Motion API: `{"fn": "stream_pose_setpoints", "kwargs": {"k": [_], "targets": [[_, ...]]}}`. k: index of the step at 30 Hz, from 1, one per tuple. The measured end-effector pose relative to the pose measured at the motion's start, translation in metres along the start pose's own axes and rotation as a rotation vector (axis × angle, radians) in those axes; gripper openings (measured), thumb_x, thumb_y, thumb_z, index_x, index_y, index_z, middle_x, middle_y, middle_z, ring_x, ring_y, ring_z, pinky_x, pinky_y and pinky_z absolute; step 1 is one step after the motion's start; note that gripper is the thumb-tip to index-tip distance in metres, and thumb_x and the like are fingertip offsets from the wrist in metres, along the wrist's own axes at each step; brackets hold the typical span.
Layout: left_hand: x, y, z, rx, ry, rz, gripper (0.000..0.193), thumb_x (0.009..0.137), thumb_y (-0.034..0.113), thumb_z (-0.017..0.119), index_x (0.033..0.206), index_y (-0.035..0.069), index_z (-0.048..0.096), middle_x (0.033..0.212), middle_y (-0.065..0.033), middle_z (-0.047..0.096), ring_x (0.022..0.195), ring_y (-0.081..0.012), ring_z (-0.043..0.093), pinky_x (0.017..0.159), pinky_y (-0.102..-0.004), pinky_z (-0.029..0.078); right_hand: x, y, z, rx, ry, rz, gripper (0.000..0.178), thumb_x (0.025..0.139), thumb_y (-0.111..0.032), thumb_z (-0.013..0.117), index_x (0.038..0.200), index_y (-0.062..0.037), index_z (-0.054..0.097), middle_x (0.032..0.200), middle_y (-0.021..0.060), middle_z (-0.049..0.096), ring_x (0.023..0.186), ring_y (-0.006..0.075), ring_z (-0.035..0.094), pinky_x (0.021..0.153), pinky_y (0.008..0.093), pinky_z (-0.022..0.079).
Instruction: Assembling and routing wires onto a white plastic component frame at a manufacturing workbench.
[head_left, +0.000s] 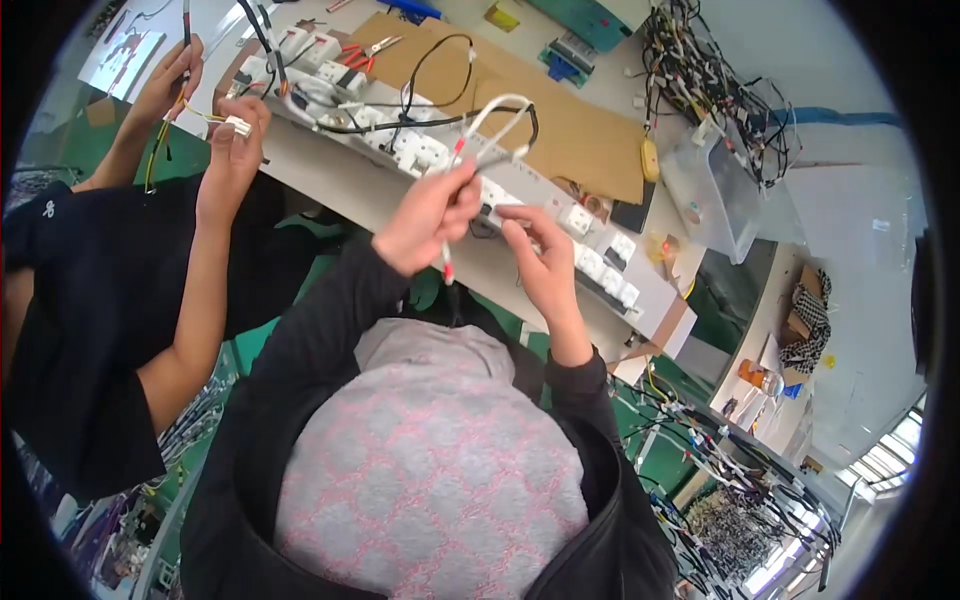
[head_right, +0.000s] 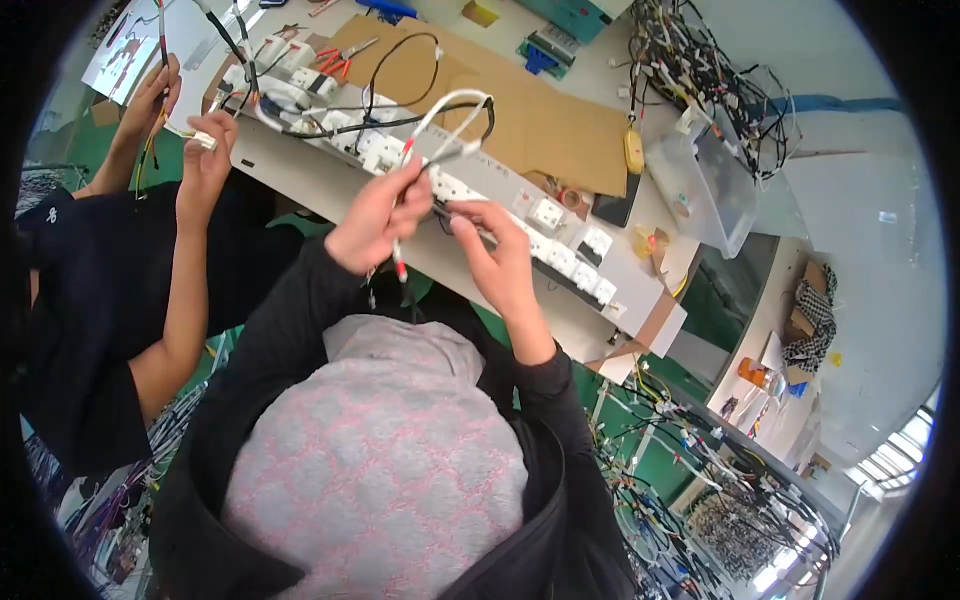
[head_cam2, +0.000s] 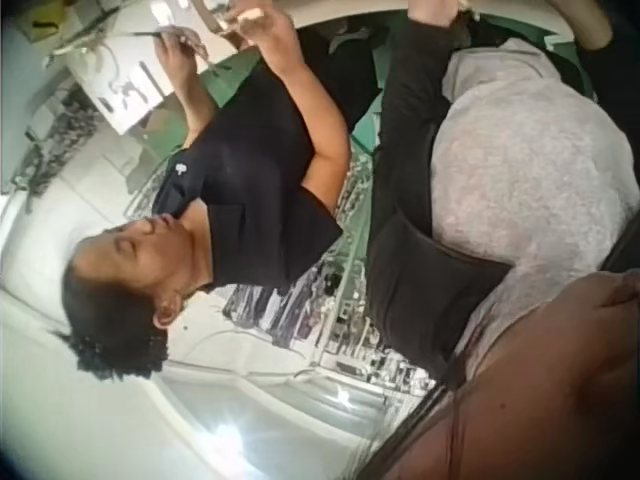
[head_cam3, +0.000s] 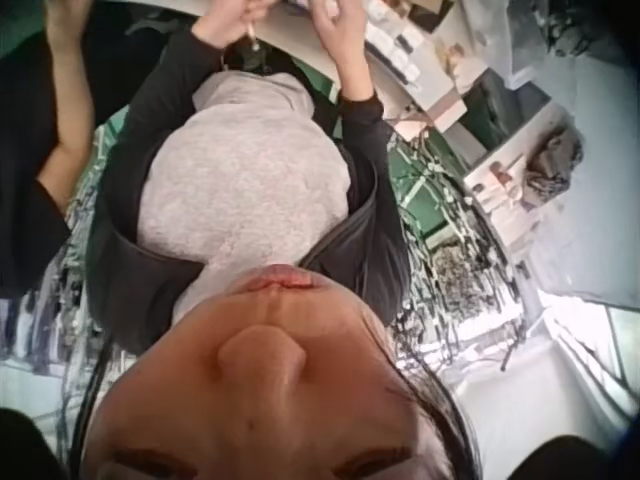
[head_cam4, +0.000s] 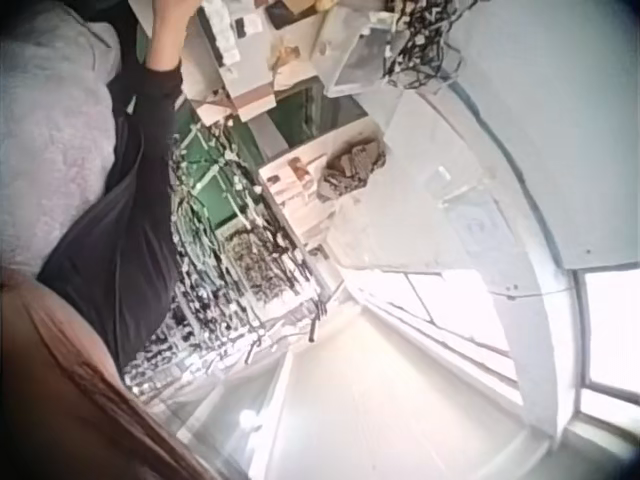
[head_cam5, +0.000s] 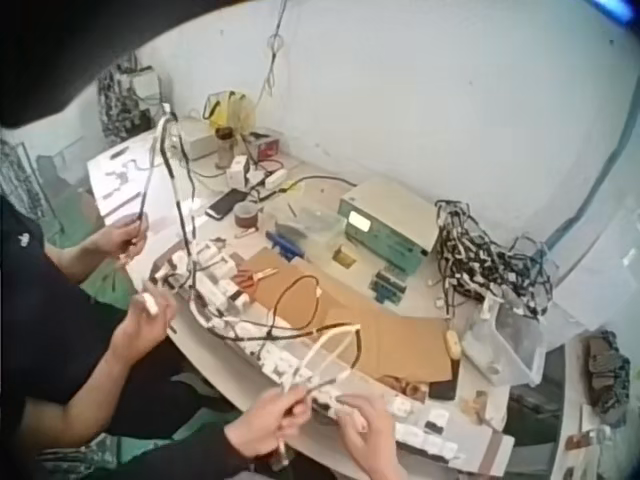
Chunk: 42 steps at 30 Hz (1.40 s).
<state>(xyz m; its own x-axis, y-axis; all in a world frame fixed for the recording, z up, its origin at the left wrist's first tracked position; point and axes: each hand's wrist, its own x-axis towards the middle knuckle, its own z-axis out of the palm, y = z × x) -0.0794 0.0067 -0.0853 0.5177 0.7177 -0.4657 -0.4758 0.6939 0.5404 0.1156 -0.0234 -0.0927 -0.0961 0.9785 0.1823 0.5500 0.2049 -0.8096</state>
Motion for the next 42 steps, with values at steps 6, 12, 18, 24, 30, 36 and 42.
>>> {"fn": "stream_pose_setpoints", "kwargs": {"k": [6, 12, 18, 24, 30, 36, 42], "targets": [[0.062, 0.02, 0.034, -0.223, -0.101, 0.01, 0.029, 0.102, 0.036, 0.051, 0.09, 0.009, 0.051, 0.072, 0.0048, 0.043, 0.05, -0.0024, 0.031, 0.039, -0.0195, 0.022, -0.054, -0.016, 0.009, 0.771, -0.528, 0.364, 0.042, 0.104, -0.036, 0.043, 0.105, 0.0024, 0.061, 0.093, 0.0093, 0.064, 0.085, 0.0156, 0.06, 0.08, 0.0301, 0.048], [0.057, -0.006, 0.036, 0.373, -0.188, 0.325, 0.06, 0.104, 0.055, 0.025, 0.11, 0.004, 0.057, 0.099, -0.0049, 0.062, 0.094, -0.0156, 0.059, 0.088, -0.0305, 0.046, -0.035, -0.007, -0.001, 0.959, -0.098, 0.423, 0.041, 0.104, -0.035, 0.043, 0.072, -0.0103, 0.043, 0.058, -0.0037, 0.037, 0.049, 0.0074, 0.032, 0.044, 0.024, 0.026], [0.009, -0.042, -0.022, 0.684, -0.229, 0.176, 0.034, 0.104, 0.037, 0.045, 0.103, 0.005, 0.056, 0.084, -0.0006, 0.054, 0.07, -0.0102, 0.052, 0.067, -0.0257, 0.048, 0.015, -0.021, -0.032, 1.429, 0.013, 0.27, 0.041, 0.106, -0.036, 0.037, 0.07, -0.0153, 0.032, 0.057, -0.0068, 0.022, 0.048, 0.0076, 0.019, 0.043, 0.0256, 0.018], [-0.014, -0.036, 0.021, 0.208, -0.2, -0.043, 0.025, 0.098, 0.028, 0.059, 0.093, 0.004, 0.058, 0.068, 0.004, 0.046, 0.056, -0.005, 0.043, 0.047, -0.021, 0.039, 0.019, -0.028, -0.009, 1.622, -0.111, 0.278, 0.042, 0.106, -0.039, 0.034, 0.071, -0.0157, 0.03, 0.058, -0.0062, 0.022, 0.051, 0.0081, 0.021, 0.047, 0.0252, 0.023], [-0.012, -0.035, 0.008, 0.322, -0.101, 0.051, 0.019, 0.097, 0.023, 0.061, 0.099, 0.004, 0.06, 0.073, 0.0044, 0.048, 0.06, -0.0017, 0.044, 0.044, -0.0176, 0.038, 0.012, -0.019, -0.007, 1.063, -0.084, 0.154, 0.034, 0.105, -0.031, 0.038, 0.08, -0.0091, 0.044, 0.074, -0.0008, 0.04, 0.073, 0.0111, 0.039, 0.071, 0.0271, 0.037], [-0.012, -0.035, 0.01, 0.383, -0.101, 0.071, 0.016, 0.095, 0.022, 0.065, 0.097, 0.006, 0.06, 0.073, 0.0043, 0.051, 0.06, -0.0021, 0.047, 0.044, -0.018, 0.04, -0.027, -0.006, -0.035, 0.571, -0.261, 0.352, 0.026, 0.085, -0.009, 0.073, 0.109, 0.001, 0.067, 0.092, 0.0055, 0.069, 0.084, 0.0091, 0.064, 0.072, 0.0237, 0.051], [-0.005, -0.035, 0.02, 0.85, -0.199, -0.014, 0.015, 0.087, 0.015, 0.068, 0.093, 0.005, 0.06, 0.08, 0.0032, 0.056, 0.064, -0.0053, 0.05, 0.048, -0.021, 0.042, -0.056, 0.005, -0.036, 0.419, -0.199, 0.335, 0.016, 0.085, -0.005, 0.072, 0.099, 0.0023, 0.072, 0.092, 0.0061, 0.071, 0.082, 0.0135, 0.068, 0.075, 0.0268, 0.055]]}}
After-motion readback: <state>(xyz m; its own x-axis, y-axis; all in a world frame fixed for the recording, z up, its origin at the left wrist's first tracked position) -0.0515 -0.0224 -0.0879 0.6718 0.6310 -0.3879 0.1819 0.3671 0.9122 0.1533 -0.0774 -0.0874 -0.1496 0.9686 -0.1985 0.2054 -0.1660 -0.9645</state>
